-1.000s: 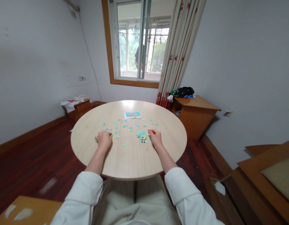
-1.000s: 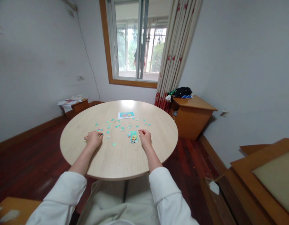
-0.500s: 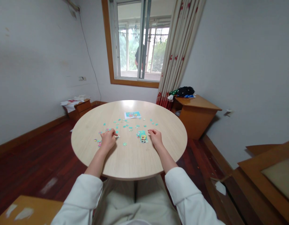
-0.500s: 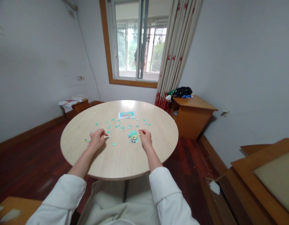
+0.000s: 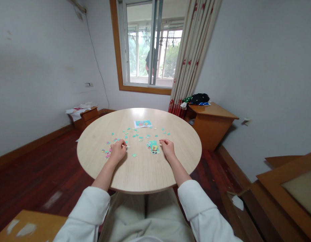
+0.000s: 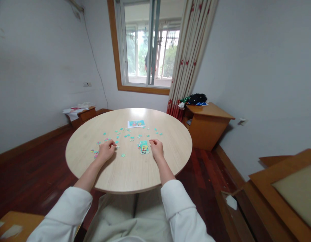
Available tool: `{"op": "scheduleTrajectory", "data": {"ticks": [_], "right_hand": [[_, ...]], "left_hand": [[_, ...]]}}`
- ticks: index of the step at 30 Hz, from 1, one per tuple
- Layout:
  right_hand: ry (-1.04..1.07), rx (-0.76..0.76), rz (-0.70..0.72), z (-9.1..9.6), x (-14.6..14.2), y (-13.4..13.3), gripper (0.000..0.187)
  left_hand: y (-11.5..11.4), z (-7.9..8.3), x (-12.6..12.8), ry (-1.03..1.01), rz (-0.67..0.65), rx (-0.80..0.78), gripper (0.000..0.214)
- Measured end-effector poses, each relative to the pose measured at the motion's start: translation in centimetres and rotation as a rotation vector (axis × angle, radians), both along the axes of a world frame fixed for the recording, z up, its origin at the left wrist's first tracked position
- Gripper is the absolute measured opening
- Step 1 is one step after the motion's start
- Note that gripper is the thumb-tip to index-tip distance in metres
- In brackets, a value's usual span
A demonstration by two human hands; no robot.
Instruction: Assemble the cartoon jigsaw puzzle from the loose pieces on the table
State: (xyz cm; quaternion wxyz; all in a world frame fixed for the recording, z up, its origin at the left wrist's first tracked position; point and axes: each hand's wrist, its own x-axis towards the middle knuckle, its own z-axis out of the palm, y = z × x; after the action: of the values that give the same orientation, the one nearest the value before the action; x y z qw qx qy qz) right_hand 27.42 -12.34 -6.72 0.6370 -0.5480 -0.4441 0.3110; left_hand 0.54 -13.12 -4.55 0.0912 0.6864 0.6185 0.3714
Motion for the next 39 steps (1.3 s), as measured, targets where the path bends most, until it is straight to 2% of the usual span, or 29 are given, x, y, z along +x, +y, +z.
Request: {"op": "scheduleTrajectory", "data": {"ticks": [6, 9, 12, 16, 18, 22, 25, 28, 32, 39], "right_hand": [[-0.024, 0.006, -0.008, -0.2, 0.1, 0.1, 0.023], [-0.032, 0.007, -0.009, -0.2, 0.1, 0.1, 0.023], [-0.018, 0.005, -0.007, -0.2, 0.0, 0.1, 0.022], [0.001, 0.005, -0.005, 0.0, -0.1, 0.0, 0.020], [0.005, 0.004, -0.005, 0.1, -0.1, -0.1, 0.019], [0.000, 0.004, -0.005, 0.2, -0.2, -0.2, 0.019], [-0.012, -0.003, -0.008, 0.1, -0.1, -0.2, 0.019], [-0.016, 0.000, -0.001, -0.1, 0.2, 0.0, 0.020], [-0.016, 0.007, 0.026, -0.2, 0.4, 0.2, 0.022], [0.013, -0.002, 0.016, 0.1, 0.2, 0.0, 0.021]], "left_hand": [[0.9, -0.2, -1.0, -0.435, 0.048, 0.065, 0.012], [0.8, -0.1, -1.2, -0.502, 0.065, 0.085, 0.015], [0.7, -0.4, -1.1, -0.478, 0.056, 0.082, 0.017], [1.1, -0.8, -0.3, -0.328, 0.047, 0.069, 0.021], [1.5, -0.7, 0.8, -0.184, -0.010, 0.015, 0.026], [2.7, 0.5, 4.7, 0.199, -0.247, -0.036, 0.040], [3.6, 1.7, 7.8, 0.381, -0.312, -0.113, 0.050], [4.4, 2.4, 9.7, 0.506, -0.369, -0.159, 0.042], [4.8, 2.3, 10.4, 0.578, -0.397, -0.203, 0.035], [4.3, 2.6, 9.5, 0.615, -0.372, -0.205, 0.035]]}}
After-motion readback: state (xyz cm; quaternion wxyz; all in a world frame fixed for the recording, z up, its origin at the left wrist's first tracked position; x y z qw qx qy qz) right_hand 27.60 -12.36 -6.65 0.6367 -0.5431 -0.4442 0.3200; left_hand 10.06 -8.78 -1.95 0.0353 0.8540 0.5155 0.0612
